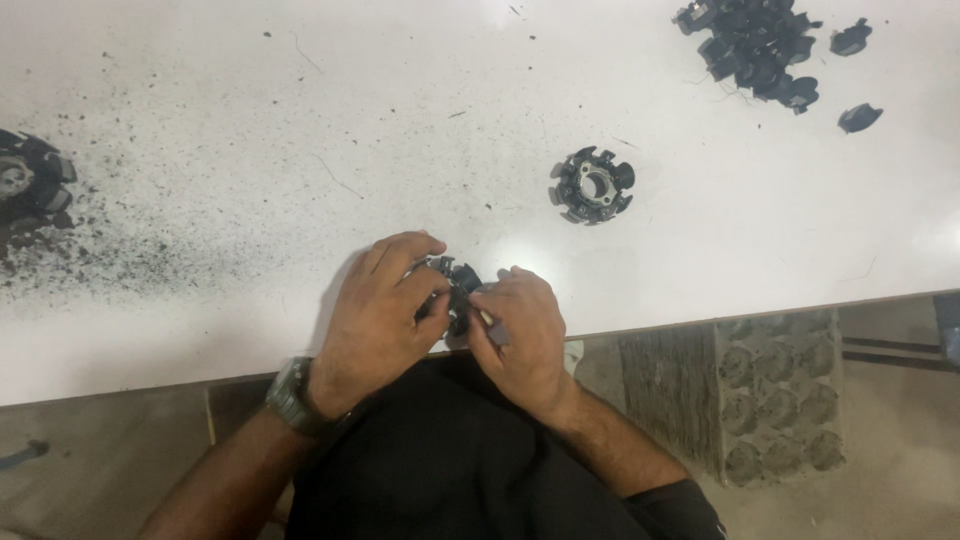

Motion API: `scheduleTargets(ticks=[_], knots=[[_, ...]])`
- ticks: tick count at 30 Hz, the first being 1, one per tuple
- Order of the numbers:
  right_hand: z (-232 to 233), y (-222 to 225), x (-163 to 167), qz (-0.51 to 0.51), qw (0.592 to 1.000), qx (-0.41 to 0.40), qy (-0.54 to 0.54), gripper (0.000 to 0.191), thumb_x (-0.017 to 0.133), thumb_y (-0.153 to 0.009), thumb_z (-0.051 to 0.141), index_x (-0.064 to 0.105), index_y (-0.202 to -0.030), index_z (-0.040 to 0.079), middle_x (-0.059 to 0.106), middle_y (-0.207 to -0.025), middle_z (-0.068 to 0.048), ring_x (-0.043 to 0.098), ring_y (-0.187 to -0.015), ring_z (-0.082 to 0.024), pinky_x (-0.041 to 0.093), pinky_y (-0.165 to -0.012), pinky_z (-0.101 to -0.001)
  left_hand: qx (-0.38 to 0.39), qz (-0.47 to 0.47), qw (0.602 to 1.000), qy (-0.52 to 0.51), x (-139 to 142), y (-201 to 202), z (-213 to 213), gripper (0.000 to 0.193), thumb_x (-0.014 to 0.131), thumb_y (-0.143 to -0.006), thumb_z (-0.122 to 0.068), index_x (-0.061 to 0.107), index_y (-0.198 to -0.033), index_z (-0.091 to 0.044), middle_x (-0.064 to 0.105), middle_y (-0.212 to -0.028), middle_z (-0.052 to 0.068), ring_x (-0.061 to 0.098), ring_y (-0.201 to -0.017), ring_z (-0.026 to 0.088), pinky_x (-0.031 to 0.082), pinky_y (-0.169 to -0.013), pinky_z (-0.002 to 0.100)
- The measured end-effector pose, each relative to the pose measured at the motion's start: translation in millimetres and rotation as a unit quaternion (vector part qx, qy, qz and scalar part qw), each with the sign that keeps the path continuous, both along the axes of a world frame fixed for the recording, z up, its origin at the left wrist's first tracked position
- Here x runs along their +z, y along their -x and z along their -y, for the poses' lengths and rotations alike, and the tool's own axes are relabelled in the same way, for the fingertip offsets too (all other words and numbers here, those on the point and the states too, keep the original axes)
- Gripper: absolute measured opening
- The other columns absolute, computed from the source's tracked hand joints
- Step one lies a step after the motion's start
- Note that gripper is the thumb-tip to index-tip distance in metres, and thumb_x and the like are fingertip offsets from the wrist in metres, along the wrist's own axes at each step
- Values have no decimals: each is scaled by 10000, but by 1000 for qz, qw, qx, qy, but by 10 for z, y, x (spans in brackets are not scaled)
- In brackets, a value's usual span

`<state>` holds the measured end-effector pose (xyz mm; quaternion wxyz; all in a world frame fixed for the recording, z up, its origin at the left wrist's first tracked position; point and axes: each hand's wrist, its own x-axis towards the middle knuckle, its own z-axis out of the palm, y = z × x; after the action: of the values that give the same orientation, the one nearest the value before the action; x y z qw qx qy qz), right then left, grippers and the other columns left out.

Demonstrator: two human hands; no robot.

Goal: The person sits at a white workbench and assembles small black plastic components onto metal hub parts, pressing each piece into place by hand with a small stick-like tool, then sets the finished assembly on the table and picks up the next set of parts.

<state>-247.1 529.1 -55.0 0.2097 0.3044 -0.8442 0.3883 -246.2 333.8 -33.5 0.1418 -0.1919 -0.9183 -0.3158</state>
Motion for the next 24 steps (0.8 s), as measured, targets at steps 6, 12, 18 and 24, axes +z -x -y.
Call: scheduleTargets(ticks=[6,12,18,24], knots=[[-27,25,82,37,999,15,-6,245,768,-833,-17,636,-1026,55,703,-971,-76,693,-931,-274,527,-1047,-498,-7,9,1000,-9,-10,-20,-67,116,757,-804,-120,680,-877,-72,639,-1252,94,592,-1205,267,479,-979,451],[-32,15,55,36,999,12,5,241,757,-838,-20,640,-1038,49,699,-974,-86,692,-934,-293,539,-1044,-483,31,11,999,-27,-114,-32,-129,110,748,-863,-113,661,-914,-69,647,-1248,94,623,-1120,251,496,-952,441],[-7,-22,-2,46,998,5,39,275,758,-852,-21,619,-1082,37,696,-1015,-115,690,-983,-334,556,-1021,-478,46,-3,999,-27,-173,-45,-155,120,712,-831,-86,637,-911,-36,636,-1211,124,606,-1120,282,471,-973,474],[39,-32,33,5,1000,2,2,305,771,-818,-41,619,-1069,40,691,-1014,-122,682,-987,-347,553,-1006,-480,58,-21,998,-27,-219,-71,-171,143,693,-834,-82,635,-953,-26,632,-1211,128,604,-1132,296,463,-983,485]])
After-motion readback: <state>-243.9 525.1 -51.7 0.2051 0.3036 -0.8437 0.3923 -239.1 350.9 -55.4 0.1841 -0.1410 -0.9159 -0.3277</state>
